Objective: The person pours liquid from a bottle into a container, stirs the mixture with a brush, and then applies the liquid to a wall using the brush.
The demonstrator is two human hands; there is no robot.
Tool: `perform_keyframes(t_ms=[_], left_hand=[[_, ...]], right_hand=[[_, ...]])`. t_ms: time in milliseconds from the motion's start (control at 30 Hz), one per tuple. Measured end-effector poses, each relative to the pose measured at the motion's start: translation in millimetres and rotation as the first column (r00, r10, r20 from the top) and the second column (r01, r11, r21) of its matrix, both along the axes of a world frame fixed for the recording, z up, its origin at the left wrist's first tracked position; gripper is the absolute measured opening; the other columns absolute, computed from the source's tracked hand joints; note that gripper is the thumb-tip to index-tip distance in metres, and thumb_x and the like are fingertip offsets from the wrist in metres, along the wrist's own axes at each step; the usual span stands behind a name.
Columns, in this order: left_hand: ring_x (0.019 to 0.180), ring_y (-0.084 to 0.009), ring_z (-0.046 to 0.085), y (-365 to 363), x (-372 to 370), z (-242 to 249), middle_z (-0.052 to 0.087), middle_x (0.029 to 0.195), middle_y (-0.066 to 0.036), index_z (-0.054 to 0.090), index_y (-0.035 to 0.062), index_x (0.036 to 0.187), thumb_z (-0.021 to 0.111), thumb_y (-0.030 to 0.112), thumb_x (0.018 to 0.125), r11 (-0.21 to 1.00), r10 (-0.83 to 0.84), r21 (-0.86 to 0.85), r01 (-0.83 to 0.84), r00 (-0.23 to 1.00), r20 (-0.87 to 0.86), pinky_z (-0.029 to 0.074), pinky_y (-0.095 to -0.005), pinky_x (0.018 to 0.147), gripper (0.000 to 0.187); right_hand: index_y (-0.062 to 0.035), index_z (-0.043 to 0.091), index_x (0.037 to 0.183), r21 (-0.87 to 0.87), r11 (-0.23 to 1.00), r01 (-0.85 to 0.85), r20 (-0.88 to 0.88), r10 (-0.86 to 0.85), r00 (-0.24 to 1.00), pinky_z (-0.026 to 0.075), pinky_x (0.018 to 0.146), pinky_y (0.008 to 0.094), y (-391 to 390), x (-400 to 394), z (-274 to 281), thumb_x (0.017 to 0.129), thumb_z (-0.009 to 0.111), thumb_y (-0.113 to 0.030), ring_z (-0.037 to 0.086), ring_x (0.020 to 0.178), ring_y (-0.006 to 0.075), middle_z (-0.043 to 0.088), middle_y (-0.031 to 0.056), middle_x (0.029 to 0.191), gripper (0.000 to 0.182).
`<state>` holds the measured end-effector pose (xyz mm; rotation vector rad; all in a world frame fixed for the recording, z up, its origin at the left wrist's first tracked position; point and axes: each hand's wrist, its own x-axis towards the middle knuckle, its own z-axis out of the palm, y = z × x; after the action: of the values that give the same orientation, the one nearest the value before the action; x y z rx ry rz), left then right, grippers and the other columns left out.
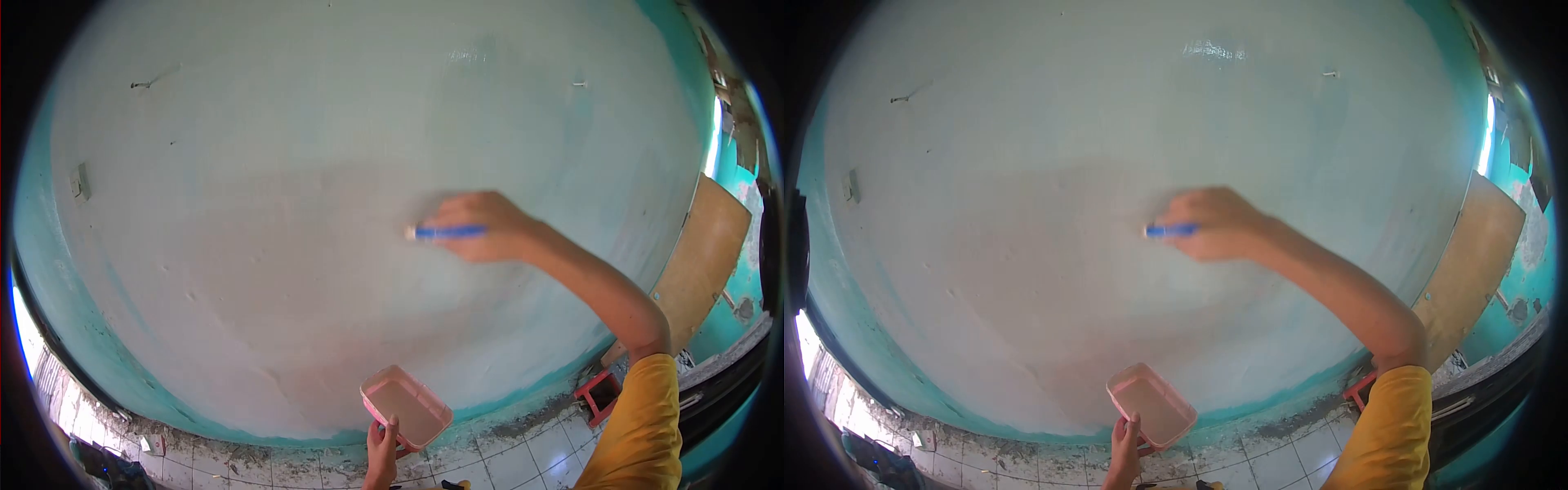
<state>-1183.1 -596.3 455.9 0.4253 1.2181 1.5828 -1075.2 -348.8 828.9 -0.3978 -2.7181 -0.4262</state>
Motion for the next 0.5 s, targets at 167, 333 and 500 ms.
perform_keyframes(t_ms=[167,333,500], left_hand=[[0.095,-0.0258,0.069,0.8,1.9,0.3,0.063,0.115,-0.018,0.038,-0.0038,0.140,0.068,0.050,0.096,0.998,0.059,0.016,-0.060,0.997,0.044,0.065,-0.0436,0.071,0.076],[0.094,-0.0266,0.070,1.3,4.9,-3.4,0.062,0.116,-0.019,0.038,-0.0040,0.140,0.068,0.050,0.096,0.999,0.035,0.000,-0.035,0.998,0.043,0.065,-0.0440,0.072,0.076],[0.094,-0.0265,0.070,0.3,6.9,0.2,0.062,0.116,-0.019,0.038,-0.0043,0.140,0.068,0.051,0.096,0.999,0.050,0.005,-0.050,0.997,0.057,0.065,-0.0421,0.071,0.077]], right_hand=[[-0.0166,0.077,0.106,0.408,0.912,0.042,-0.437,0.154,0.886,0.056,0.084,0.0406,45.7,-15.6,125.7,0.092,0.066,-0.058,0.069,0.094,0.0336,0.075,0.0094,0.100,0.045],[-0.0150,0.076,0.113,0.552,0.791,0.263,-0.674,0.237,0.700,0.057,0.083,0.0374,15.2,-22.0,165.2,0.097,0.067,-0.026,0.071,0.096,0.0304,0.075,0.0099,0.105,0.022],[-0.0188,0.066,0.121,0.586,0.809,0.053,-0.334,0.182,0.925,0.056,0.066,0.0365,15.5,-26.5,25.5,0.086,0.066,-0.021,0.064,0.088,0.0249,0.063,0.0014,0.097,0.035]])
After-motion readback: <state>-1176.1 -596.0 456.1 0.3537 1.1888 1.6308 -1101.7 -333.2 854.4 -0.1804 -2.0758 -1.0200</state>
